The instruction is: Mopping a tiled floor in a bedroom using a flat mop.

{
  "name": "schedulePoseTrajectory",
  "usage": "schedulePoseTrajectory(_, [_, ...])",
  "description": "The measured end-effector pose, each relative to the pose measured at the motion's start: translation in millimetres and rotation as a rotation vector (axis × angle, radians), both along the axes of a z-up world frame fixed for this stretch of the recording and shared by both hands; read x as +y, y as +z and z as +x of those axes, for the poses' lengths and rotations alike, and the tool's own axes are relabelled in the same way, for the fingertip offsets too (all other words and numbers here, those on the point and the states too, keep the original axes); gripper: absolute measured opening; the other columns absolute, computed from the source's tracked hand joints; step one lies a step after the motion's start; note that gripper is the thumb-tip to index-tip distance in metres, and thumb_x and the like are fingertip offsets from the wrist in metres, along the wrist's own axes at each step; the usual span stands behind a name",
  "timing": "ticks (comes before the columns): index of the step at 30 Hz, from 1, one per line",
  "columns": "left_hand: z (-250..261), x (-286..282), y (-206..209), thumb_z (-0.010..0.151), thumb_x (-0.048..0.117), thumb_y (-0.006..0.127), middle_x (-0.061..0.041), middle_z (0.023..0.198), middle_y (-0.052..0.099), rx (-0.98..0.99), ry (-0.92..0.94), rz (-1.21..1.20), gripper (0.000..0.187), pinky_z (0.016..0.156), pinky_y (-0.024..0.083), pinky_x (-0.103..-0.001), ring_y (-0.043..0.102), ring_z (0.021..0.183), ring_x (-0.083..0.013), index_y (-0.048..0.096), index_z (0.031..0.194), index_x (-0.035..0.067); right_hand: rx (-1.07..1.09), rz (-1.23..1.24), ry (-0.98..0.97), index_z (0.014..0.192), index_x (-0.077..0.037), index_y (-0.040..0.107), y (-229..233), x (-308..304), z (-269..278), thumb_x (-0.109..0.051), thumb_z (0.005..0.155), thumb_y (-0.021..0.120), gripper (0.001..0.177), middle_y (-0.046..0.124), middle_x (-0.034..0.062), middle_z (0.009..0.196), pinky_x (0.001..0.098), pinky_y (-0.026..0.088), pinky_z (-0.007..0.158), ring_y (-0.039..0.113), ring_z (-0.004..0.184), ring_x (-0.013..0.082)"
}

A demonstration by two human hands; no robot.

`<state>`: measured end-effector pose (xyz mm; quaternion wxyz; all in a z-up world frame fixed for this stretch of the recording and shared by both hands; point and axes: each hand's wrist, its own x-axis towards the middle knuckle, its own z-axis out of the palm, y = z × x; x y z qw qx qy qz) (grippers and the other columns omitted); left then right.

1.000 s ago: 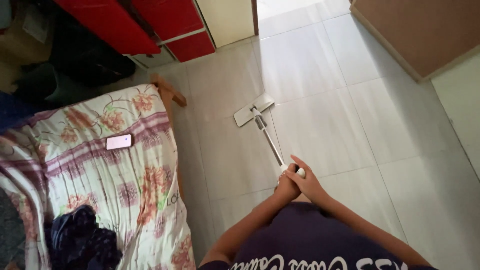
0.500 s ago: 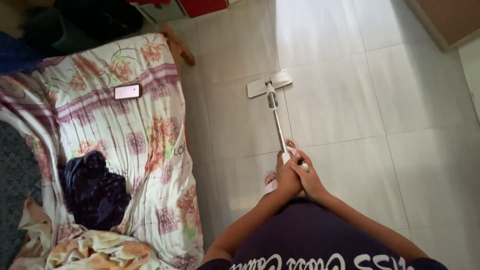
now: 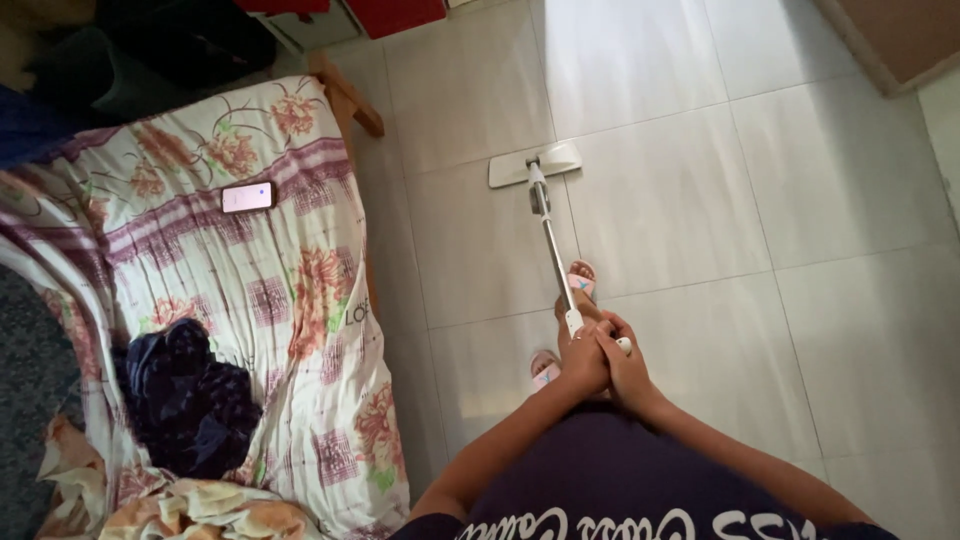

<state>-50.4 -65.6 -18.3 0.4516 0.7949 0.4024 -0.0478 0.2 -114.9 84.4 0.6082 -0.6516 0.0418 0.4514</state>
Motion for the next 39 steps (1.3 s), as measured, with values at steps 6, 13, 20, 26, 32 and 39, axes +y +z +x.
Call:
schedulePoseTrajectory(6, [50.4, 71.3, 2.6, 0.087, 0.035, 0.068, -0.002, 0.099, 0.070, -0.010, 0.023, -0.007, 0.028, 0.089, 0.055, -0.045, 0.068, 0.109, -0.0329, 0.056, 0.110, 0.023, -0.018, 0.006, -0.016, 0.145, -0.007, 0.050, -4.5, 69.7, 46.9, -0.016, 0.103, 0.061, 0.045, 0.059, 0.0167, 0.124, 0.0420, 0.052, 0.096, 0.059, 0.115, 0.0247])
schedulePoseTrajectory(13, [132.5, 183.9, 14.2, 0.087, 0.034, 0.068, -0.003, 0.097, 0.070, -0.031, 0.027, 0.013, 0.027, 0.088, 0.055, -0.045, 0.069, 0.107, -0.0337, 0.056, 0.107, 0.021, -0.005, 0.041, -0.038, 0.136, -0.009, 0.052, 5.4, 170.1, 118.0, -0.018, 0.102, 0.065, 0.038, 0.063, 0.0165, 0.124, 0.0414, 0.051, 0.096, 0.060, 0.113, 0.0232])
schedulePoseTrajectory(20, [180.3, 262.8, 16.2, 0.086, 0.033, 0.069, -0.005, 0.094, 0.070, -0.071, 0.045, 0.005, 0.026, 0.087, 0.055, -0.045, 0.069, 0.104, -0.0346, 0.057, 0.104, 0.019, 0.003, -0.022, 0.056, 0.132, -0.015, 0.054, -18.9, 252.9, 171.6, -0.027, 0.100, 0.070, 0.038, 0.060, 0.0079, 0.116, 0.0382, 0.050, 0.092, 0.056, 0.107, 0.0184])
schedulePoseTrajectory(26, [221.5, 327.9, 7.9, 0.085, 0.032, 0.069, -0.006, 0.093, 0.070, -0.106, 0.056, -0.016, 0.025, 0.086, 0.055, -0.045, 0.069, 0.102, -0.0354, 0.058, 0.102, 0.018, 0.035, -0.060, 0.027, 0.129, -0.013, 0.057, 1.4, 326.9, 209.9, -0.028, 0.098, 0.072, 0.037, 0.061, 0.0075, 0.110, 0.0358, 0.052, 0.084, 0.057, 0.100, 0.0183])
schedulePoseTrajectory(32, [272.1, 442.5, 1.1, 0.085, 0.031, 0.070, -0.008, 0.091, 0.070, -0.155, 0.040, -0.028, 0.024, 0.085, 0.055, -0.045, 0.069, 0.100, -0.0362, 0.058, 0.099, 0.016, -0.021, -0.044, 0.015, 0.127, -0.014, 0.059, -60.6, 432.7, 268.0, -0.029, 0.096, 0.074, 0.037, 0.059, 0.0038, 0.108, 0.0308, 0.052, 0.081, 0.057, 0.098, 0.0155])
schedulePoseTrajectory(39, [323.9, 581.6, 22.9, 0.084, 0.029, 0.070, -0.009, 0.089, 0.070, -0.207, 0.021, -0.009, 0.023, 0.084, 0.055, -0.045, 0.069, 0.098, -0.0372, 0.059, 0.096, 0.014, 0.001, -0.024, 0.046, 0.129, -0.012, 0.057, -43.9, 563.7, 320.0, -0.029, 0.098, 0.072, 0.038, 0.056, 0.0037, 0.109, 0.0311, 0.054, 0.079, 0.057, 0.099, 0.0168])
